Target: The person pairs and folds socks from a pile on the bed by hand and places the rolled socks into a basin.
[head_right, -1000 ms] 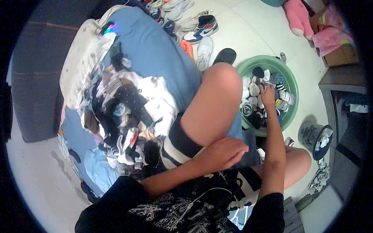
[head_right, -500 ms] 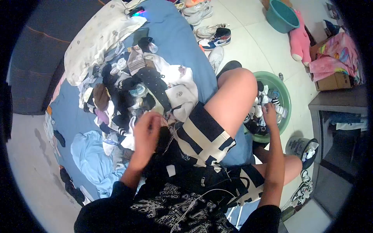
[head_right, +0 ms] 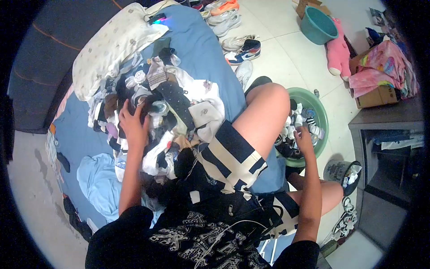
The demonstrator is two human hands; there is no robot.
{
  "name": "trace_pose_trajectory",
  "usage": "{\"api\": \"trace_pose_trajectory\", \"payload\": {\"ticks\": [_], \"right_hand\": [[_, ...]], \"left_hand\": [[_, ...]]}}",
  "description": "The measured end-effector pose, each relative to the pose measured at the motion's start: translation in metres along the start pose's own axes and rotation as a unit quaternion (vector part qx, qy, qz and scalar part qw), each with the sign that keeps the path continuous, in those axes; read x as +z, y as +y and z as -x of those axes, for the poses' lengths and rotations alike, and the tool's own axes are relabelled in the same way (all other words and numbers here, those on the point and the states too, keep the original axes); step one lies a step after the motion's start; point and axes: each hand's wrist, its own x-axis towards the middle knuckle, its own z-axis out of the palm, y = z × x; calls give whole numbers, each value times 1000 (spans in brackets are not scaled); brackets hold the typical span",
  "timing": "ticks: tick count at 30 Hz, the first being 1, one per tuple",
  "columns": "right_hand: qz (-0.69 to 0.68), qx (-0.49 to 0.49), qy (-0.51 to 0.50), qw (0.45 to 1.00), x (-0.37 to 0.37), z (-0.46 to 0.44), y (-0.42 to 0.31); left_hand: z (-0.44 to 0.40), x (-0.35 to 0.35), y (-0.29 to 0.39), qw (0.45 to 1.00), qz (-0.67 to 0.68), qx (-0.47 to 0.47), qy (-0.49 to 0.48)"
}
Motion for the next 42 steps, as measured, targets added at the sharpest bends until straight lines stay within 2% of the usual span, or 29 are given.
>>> {"api": "trace_pose_trajectory", "payload": {"ticks": [1,3,5,7,9,10,12,13,15,16,19,21,22,23,24,25,26,27,28,29,31,32,35,37,38,39,42], "right_hand": [[2,1,-3,1000,1,2,1],[1,-1,-4,1000,5,3,8],[1,-5,-7,1000,12,4,18],[7,19,-19,1000,15,7,18],[3,37,-33,999,16,7,16],[2,26,-31,999,18,7,17],[1,16,-27,999,19,9,17],[-13,32,-36,999,16,9,12],[-24,48,-43,998,8,11,4],[-18,44,-42,998,4,12,1],[-7,43,-33,998,-10,16,-10],[-28,50,-37,998,-21,19,-12],[-23,10,5,1000,-20,18,-10],[-23,13,7,1000,-24,20,-7],[-32,20,7,999,-33,21,-25],[-41,26,6,999,-39,21,-33],[-40,14,16,999,-39,20,-29],[-42,18,23,999,-42,20,-30],[-41,-8,41,998,-46,21,-39],[-38,-35,58,997,-51,23,-50],[-52,-27,61,996,-65,24,-77],[-38,-41,64,996,-71,25,-87],[-25,-77,92,993,-90,32,-118],[-26,-82,109,990,-99,35,-127],[-81,-72,117,987,-105,36,-134],[-136,-62,125,981,-112,40,-143],[-287,-55,106,950,-136,49,-158]], "left_hand": [[3,-2,-8,999,-5,44,-2],[7,-7,-24,998,39,41,-5],[10,-20,-44,985,57,147,-72],[18,-21,-59,977,72,177,-90],[17,-14,-79,976,55,131,-166],[17,-8,-80,976,54,132,-165],[12,3,-75,989,92,46,-103],[5,-2,-62,989,93,48,-102],[-7,-9,-33,984,38,0,-173],[-9,-4,-26,994,17,47,-98],[-24,-5,-16,996,11,81,-42],[-30,-13,-8,997,29,70,-14],[-35,-18,-5,995,7,96,-2],[-38,-21,-3,993,-16,120,11],[-40,-18,-5,978,-32,191,72],[-42,-12,-11,978,-32,194,73],[-45,-2,-18,986,104,107,74],[-50,3,-17,968,239,20,74],[-49,-32,15,965,256,-45,30],[-48,-47,32,956,285,-71,24],[-47,-58,57,923,382,-44,28],[-46,-65,73,922,384,-36,26],[-44,-81,128,762,639,-102,-30],[-40,-72,164,742,660,-79,-82],[-35,-75,190,749,648,-72,-119],[-26,-84,225,726,671,-65,-135],[-9,-84,302,794,577,89,-168]]}}
